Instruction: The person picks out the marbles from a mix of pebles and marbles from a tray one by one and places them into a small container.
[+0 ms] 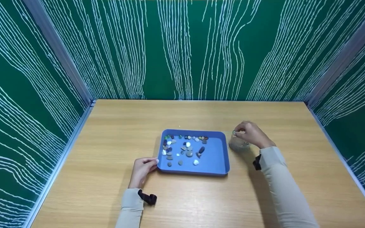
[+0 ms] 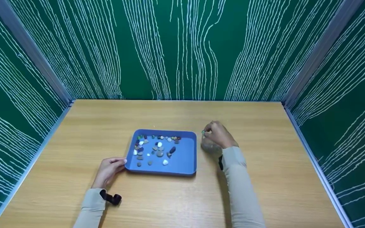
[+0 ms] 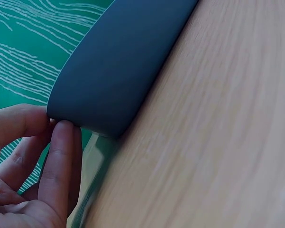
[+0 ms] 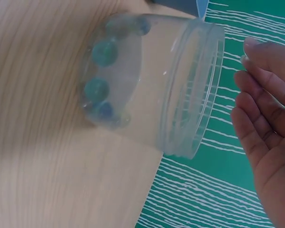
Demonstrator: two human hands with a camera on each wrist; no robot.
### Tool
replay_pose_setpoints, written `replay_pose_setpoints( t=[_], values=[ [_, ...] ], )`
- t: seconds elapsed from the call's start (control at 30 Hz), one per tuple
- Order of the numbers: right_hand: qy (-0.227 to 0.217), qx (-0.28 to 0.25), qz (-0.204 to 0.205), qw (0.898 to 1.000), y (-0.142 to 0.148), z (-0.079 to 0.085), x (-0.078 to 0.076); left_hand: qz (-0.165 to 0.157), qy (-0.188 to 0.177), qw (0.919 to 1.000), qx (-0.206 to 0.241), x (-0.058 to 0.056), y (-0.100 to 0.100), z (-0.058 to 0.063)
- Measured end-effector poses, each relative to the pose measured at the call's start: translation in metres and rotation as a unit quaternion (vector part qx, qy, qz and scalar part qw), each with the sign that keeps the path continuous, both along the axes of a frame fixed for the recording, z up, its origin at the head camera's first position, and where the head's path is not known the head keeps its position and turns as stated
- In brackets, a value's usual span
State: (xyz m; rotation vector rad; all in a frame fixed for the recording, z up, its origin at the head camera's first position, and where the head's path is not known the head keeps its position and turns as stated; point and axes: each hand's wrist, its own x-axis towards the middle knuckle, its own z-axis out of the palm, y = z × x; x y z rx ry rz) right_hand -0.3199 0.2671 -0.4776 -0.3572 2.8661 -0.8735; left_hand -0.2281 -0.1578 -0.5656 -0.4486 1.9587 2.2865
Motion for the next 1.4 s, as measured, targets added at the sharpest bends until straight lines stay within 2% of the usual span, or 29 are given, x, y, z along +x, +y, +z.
replay_pose_setpoints(
  t=[0.07,0.3,0.37,0.57,0.6,0.77,1.07,1.23,1.4],
  values=[
    [-0.006,0.000,-0.005,1.000,0.003,-0.001,0.001,-0.001,0.003,1.0000,-0.001,0.000,0.000,-0.001],
    [0.024,0.000,0.009,1.000,0.011,-0.005,0.002,-0.002,0.005,1.0000,-0.001,-0.001,0.000,-0.002],
    [0.013,-0.002,0.004,1.000,0.011,-0.005,0.002,-0.008,0.004,1.0000,0.001,0.001,0.000,0.003],
    [0.002,-0.001,0.004,1.000,0.013,-0.007,0.003,-0.007,0.004,1.0000,0.004,0.001,0.000,0.001],
    [0.002,-0.002,0.003,1.000,0.013,-0.007,0.003,-0.003,0.003,1.0000,0.003,0.000,0.000,-0.004],
    [0.011,-0.008,0.004,1.000,0.014,-0.007,0.004,0.001,0.005,1.0000,0.000,0.001,0.000,-0.006],
    [0.001,-0.003,-0.008,1.000,0.014,-0.008,0.005,0.000,0.003,1.0000,0.001,0.000,-0.001,-0.004],
    [0.020,-0.007,0.006,1.000,0.013,-0.008,0.004,-0.002,0.008,1.0000,-0.003,-0.002,-0.001,-0.003],
    [0.019,-0.010,0.008,1.000,0.010,-0.007,0.001,0.002,0.010,0.9999,0.001,-0.002,0.000,-0.003]
  ],
)
